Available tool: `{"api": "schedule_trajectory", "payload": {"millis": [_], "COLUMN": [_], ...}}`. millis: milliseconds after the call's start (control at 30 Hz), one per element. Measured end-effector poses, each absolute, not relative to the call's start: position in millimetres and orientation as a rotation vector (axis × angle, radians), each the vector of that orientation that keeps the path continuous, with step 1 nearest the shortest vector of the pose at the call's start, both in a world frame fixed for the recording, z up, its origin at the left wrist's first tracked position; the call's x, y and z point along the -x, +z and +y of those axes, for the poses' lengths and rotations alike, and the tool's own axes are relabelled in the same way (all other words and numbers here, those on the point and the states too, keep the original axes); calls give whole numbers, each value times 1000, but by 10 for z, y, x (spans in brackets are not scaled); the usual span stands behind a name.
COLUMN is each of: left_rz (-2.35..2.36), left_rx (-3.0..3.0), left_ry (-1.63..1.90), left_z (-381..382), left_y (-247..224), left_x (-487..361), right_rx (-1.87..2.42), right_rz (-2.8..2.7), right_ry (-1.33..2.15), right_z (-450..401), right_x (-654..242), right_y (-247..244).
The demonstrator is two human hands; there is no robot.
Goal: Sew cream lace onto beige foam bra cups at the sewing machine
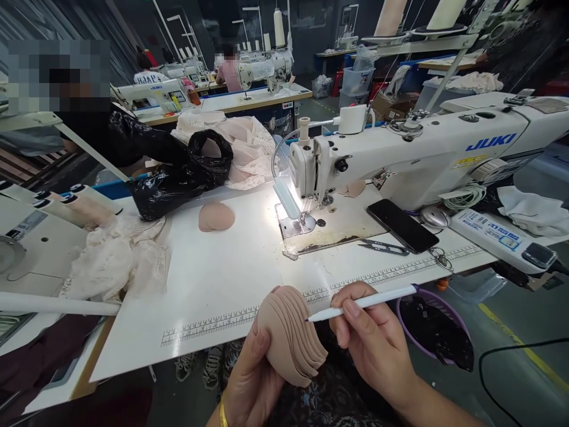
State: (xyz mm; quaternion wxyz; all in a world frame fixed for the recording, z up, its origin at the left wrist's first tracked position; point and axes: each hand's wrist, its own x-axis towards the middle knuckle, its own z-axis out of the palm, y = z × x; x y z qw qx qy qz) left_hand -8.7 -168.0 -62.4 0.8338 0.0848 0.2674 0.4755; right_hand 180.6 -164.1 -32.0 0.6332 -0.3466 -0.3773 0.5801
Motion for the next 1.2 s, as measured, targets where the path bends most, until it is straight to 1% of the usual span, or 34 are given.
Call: {"api": "schedule_trajectory", "payload": {"millis": [500, 733, 900, 1067, 1200], "left_rz": [415, 453, 419, 401, 375], "left_rx": [-195, -173, -189, -179, -233], "left_ry": [1004, 1021, 988, 1022, 994], "left_z": [-1664, -1660, -1639, -1621, -1617], "left_y": [-491, -433, -406, -363, -339], "left_x": [13, -1, -28, -43, -47], "right_rx": [788, 764, 739, 784, 782], "right_rz": [-979, -988, -1016, -1028, -1075], "right_ry": [1362, 1338, 1371, 1305, 1317], "right_z": [-1667, -1680, -1690, -1685, -1683], "right_x": [-1794, -1796, -1779, -1788, -1769], "right_y": [-328, -319, -331, -347, -334]}}
